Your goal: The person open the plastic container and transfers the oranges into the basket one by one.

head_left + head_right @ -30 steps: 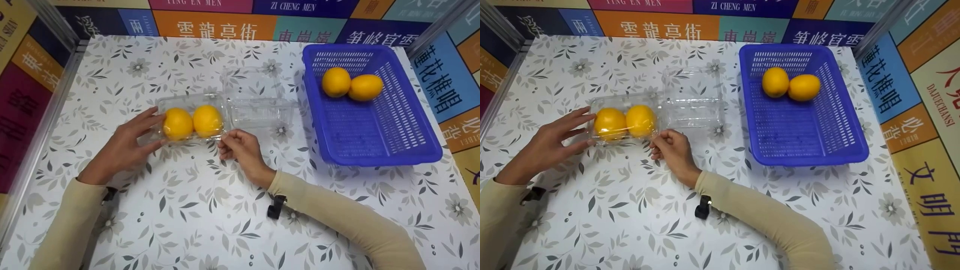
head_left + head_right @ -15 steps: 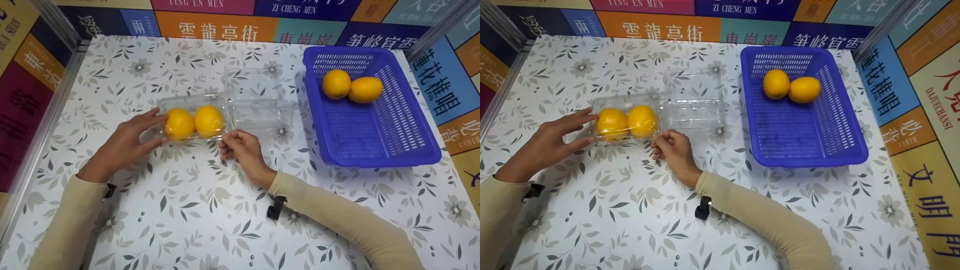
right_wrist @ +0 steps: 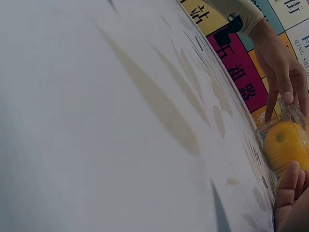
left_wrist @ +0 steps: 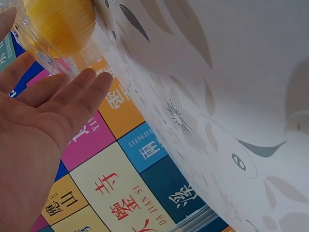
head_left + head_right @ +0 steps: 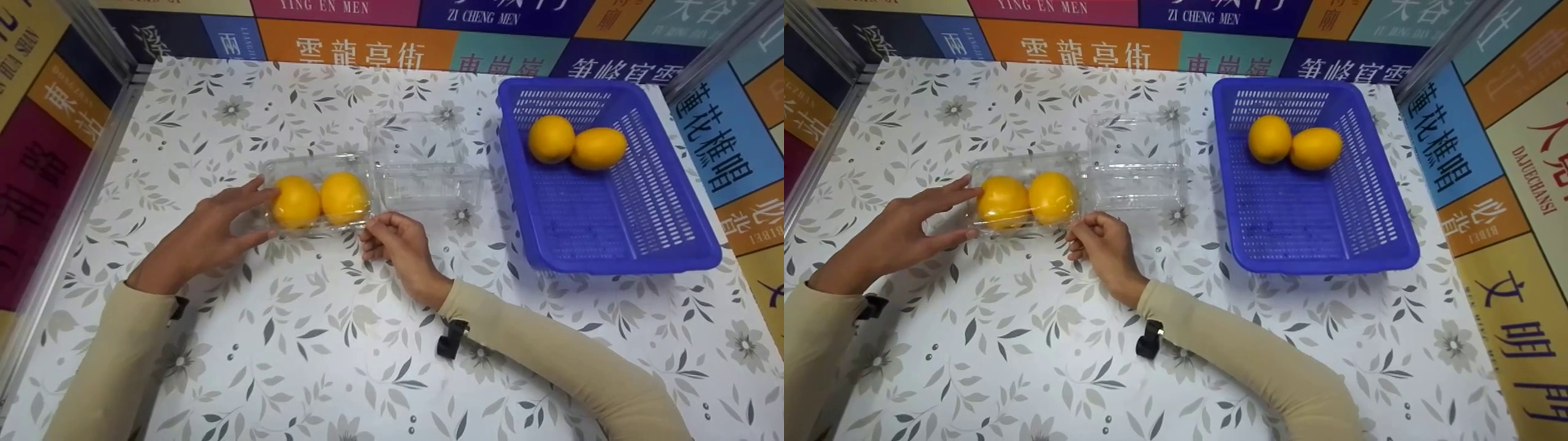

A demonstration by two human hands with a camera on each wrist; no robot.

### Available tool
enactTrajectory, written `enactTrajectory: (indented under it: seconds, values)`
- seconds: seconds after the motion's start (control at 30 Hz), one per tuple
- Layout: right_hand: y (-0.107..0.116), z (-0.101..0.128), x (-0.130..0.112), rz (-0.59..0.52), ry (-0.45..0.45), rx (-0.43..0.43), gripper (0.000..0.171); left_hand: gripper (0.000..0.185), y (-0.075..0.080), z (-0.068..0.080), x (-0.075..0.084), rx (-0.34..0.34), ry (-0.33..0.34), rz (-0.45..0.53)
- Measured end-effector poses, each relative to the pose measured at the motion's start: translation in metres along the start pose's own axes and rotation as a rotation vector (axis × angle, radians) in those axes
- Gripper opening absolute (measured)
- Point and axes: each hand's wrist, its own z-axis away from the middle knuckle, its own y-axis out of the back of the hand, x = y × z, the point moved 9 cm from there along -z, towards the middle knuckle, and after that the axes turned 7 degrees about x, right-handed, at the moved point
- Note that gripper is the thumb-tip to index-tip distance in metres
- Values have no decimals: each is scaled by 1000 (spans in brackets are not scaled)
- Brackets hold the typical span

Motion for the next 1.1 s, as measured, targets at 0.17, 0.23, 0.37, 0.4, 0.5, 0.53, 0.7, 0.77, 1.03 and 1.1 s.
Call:
enactTrajectory:
  seconds: [0.17,0.23,0.37,0.4,0.5,0.53,0.7,0.77,1.03,1.1]
  values:
    - [-2,0,1,-13,-35,15,12,63,0,0,0,14,-19,10]
    - [-3,1,4,-27,-66,18,13,63,1,1,0,15,-20,11]
    - [-7,4,8,-49,-119,6,14,62,0,1,-1,14,-12,17]
    - [-9,5,9,-52,-128,-1,13,62,0,0,-1,15,-12,22]
    - [-15,8,11,-52,-148,-20,13,63,0,0,-1,22,-16,38]
    - [-17,10,12,-52,-155,-25,13,63,0,-1,-1,25,-20,40]
    - [-27,13,17,-80,-189,-41,26,64,-2,-1,0,26,-24,57]
    - [-32,14,20,-93,-203,-50,31,64,-2,-1,0,25,-22,59]
    - [-49,17,28,-124,-231,-65,31,66,-3,-1,-1,26,-27,64]
    - [-53,18,29,-137,-240,-65,31,65,-3,0,-1,24,-26,69]
